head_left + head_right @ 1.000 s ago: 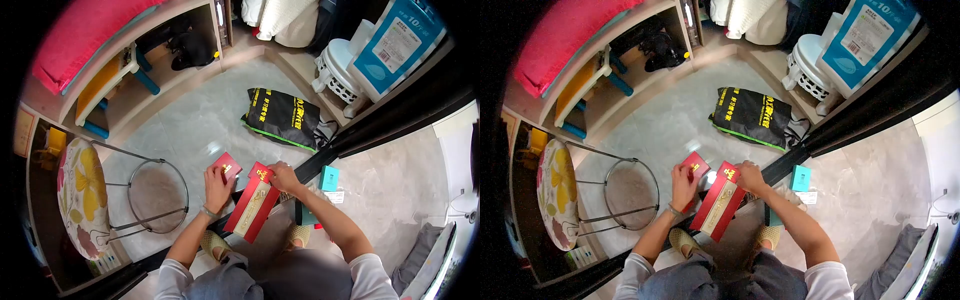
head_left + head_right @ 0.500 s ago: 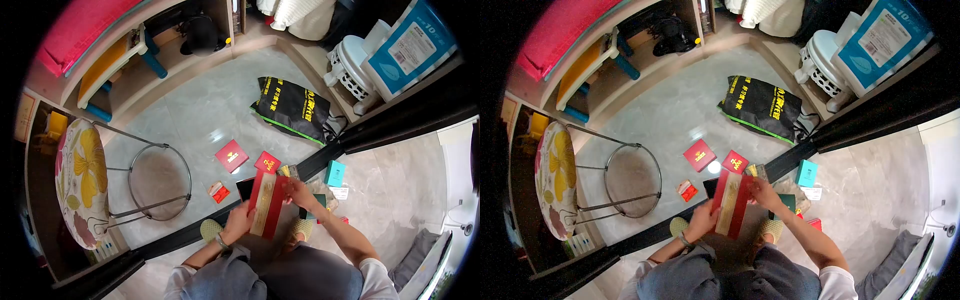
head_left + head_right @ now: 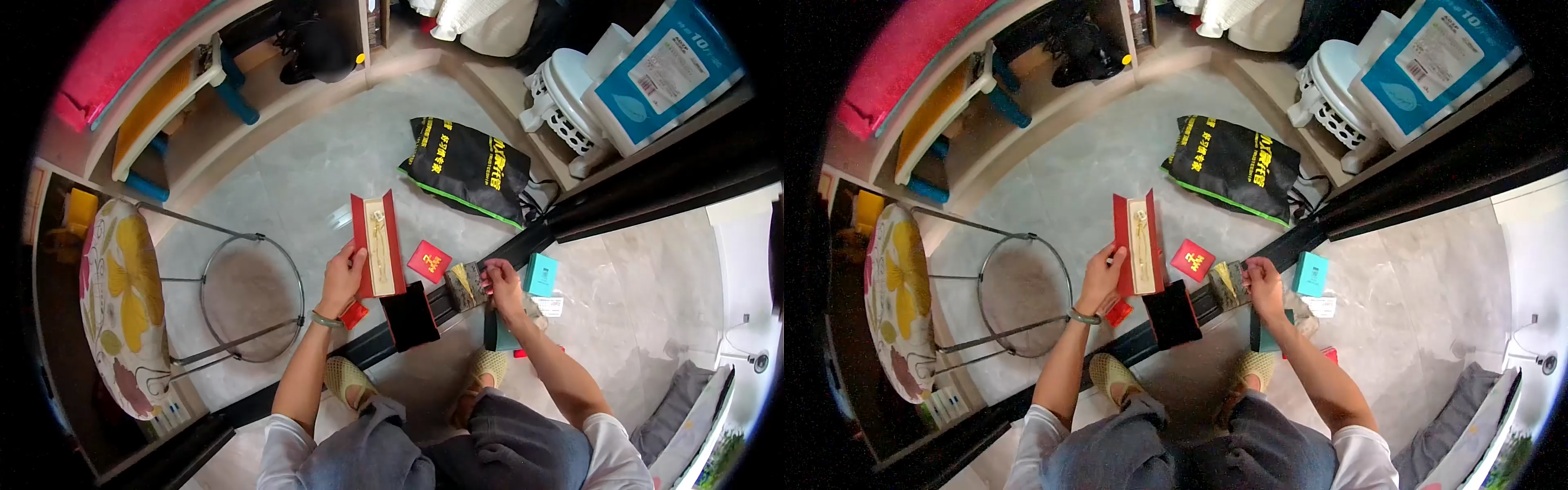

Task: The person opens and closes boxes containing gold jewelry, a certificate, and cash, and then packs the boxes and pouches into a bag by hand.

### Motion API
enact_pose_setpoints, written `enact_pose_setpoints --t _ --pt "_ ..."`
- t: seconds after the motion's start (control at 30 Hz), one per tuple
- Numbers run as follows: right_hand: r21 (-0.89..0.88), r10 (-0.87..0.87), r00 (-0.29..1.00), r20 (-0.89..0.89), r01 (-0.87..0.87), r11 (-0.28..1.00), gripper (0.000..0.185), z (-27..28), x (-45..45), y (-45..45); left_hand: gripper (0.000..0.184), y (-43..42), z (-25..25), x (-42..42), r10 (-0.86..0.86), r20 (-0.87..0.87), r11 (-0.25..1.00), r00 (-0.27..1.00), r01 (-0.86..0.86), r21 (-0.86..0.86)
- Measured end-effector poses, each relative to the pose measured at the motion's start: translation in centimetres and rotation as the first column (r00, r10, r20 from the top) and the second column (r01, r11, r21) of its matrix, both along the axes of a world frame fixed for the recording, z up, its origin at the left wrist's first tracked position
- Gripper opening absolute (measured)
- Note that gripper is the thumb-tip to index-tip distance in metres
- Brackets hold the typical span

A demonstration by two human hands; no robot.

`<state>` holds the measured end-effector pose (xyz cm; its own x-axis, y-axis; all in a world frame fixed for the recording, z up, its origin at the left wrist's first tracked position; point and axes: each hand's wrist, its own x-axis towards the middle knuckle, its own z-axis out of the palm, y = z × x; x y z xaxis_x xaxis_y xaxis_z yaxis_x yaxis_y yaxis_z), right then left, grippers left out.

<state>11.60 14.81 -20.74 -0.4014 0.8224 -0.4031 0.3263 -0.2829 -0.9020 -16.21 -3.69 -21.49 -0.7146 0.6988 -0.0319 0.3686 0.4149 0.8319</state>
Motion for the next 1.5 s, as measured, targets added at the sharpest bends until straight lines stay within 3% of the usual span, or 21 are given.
enact_pose_setpoints --t 0.1,0.27,0.33,0.37,0.4,0.47,0.53,0.6,0.63,0.73,0.77,0.87,0.93,1.03,1.2,1.23,1.3,1.33,1.4,1.47,1.5 --pt "-0.006 0.003 0.999 0.035 -0.002 1.000 0.021 -0.4 0.2 -0.2 0.041 -1.5 -0.4 -0.8 0.046 0.204 0.999 0.978 -0.042 -0.027" --pt "-0.002 0.018 1.000 0.015 -0.018 1.000 0.019 -0.5 -0.4 -0.3 0.033 -4.9 -1.4 0.2 0.168 0.239 0.984 0.956 -0.149 -0.095" --pt "0.022 0.058 0.998 0.026 -0.059 0.998 0.021 -0.3 -0.7 -0.5 0.032 -5.9 -2.6 0.5 0.169 0.002 0.979 0.986 -0.168 -0.115" --pt "0.022 0.065 0.998 0.024 -0.066 0.998 0.021 -0.1 -0.8 -0.7 0.039 -6.6 -3.1 1.0 0.125 -0.252 0.976 0.960 -0.164 -0.142" --pt "0.030 0.106 0.994 0.038 -0.107 0.994 0.020 0.1 -0.8 -0.8 0.039 -7.3 -2.9 1.6 0.129 -0.255 0.975 0.958 -0.169 -0.141" --pt "0.040 0.141 0.988 0.054 -0.144 0.989 0.019 0.3 -0.8 -1.1 0.051 -8.6 -2.4 3.0 -0.021 -0.334 0.906 0.942 -0.123 -0.404" --pt "0.060 0.140 0.990 0.033 -0.142 0.988 0.023 0.4 -1.0 -1.7 0.041 -10.2 -3.9 3.5 -0.060 -0.402 0.930 0.914 -0.095 -0.355" --pt "0.043 0.168 0.986 0.002 -0.168 0.985 0.023 0.7 -1.1 -2.2 0.025 -10.6 -3.7 3.8 0.125 -0.083 0.916 0.989 -0.147 -0.373" --pt "0.023 0.195 0.980 -0.028 -0.194 0.981 0.024 1.0 -1.1 -2.4 0.025 -10.6 -3.0 3.8 0.122 -0.083 0.917 0.989 -0.144 -0.372" --pt "0.004 0.304 0.942 -0.141 -0.306 0.952 0.026 2.7 -2.0 -3.5 0.017 -10.4 2.8 4.1 0.013 -0.075 0.936 0.997 -0.039 -0.350" --pt "0.051 0.411 0.868 -0.279 -0.414 0.909 0.028 2.1 -2.0 -3.7 0.019 -9.3 6.5 4.5 0.008 0.051 0.949 0.999 0.008 -0.315" --pt "0.103 0.608 0.756 -0.243 -0.603 0.791 0.037 8.1 -4.5 -5.9 0.023 -7.3 11.9 5.1 -0.089 0.237 0.968 0.968 0.140 -0.210" --pt "0.039 0.618 0.659 -0.428 -0.670 0.741 0.045 12.0 -5.6 -6.9 0.023 -5.2 15.3 6.4 -0.211 0.378 0.977 0.902 0.212 0.039" --pt "-0.022 0.468 0.714 -0.521 -0.559 0.829 0.030 13.5 -5.5 -7.6 0.023 -2.0 19.2 7.7 -0.244 0.389 0.953 0.888 0.145 0.265" --pt "-0.156 0.105 0.781 -0.616 -0.251 0.955 0.015 16.2 -5.2 -7.3 0.019 0.4 19.2 9.2 -0.282 0.448 0.955 0.848 0.203 0.216" --pt "-0.034 -0.024 0.742 -0.670 0.001 0.999 0.015 15.6 -6.0 -8.0 0.017 0.9 19.0 10.0 -0.212 0.423 0.961 0.881 0.110 0.253" --pt "0.132 0.039 0.840 -0.541 0.039 0.991 0.017 14.9 -4.9 -8.1 0.010 1.3 17.5 11.2 -0.091 0.382 0.962 0.920 -0.018 0.273" --pt "0.279 0.091 0.919 -0.383 0.021 0.960 0.019 15.0 -4.3 -8.3 0.010 1.1 16.8 11.8 -0.125 0.390 0.962 0.912 0.015 0.272" --pt "0.452 0.312 0.879 -0.360 -0.129 0.883 0.026 15.6 -3.9 -9.1 0.014 0.7 15.5 12.7 -0.025 0.387 0.938 0.922 -0.113 0.329" --pt "0.535 0.364 0.910 -0.198 -0.210 0.818 0.031 16.4 -4.0 -9.6 0.013 0.6 14.1 13.0 -0.016 0.341 0.941 0.940 -0.102 0.324" --pt "0.532 0.352 0.915 -0.195 -0.203 0.822 0.031 16.2 -4.0 -9.7 0.013 0.6 14.4 13.1 -0.038 0.186 0.940 0.982 -0.028 0.340"
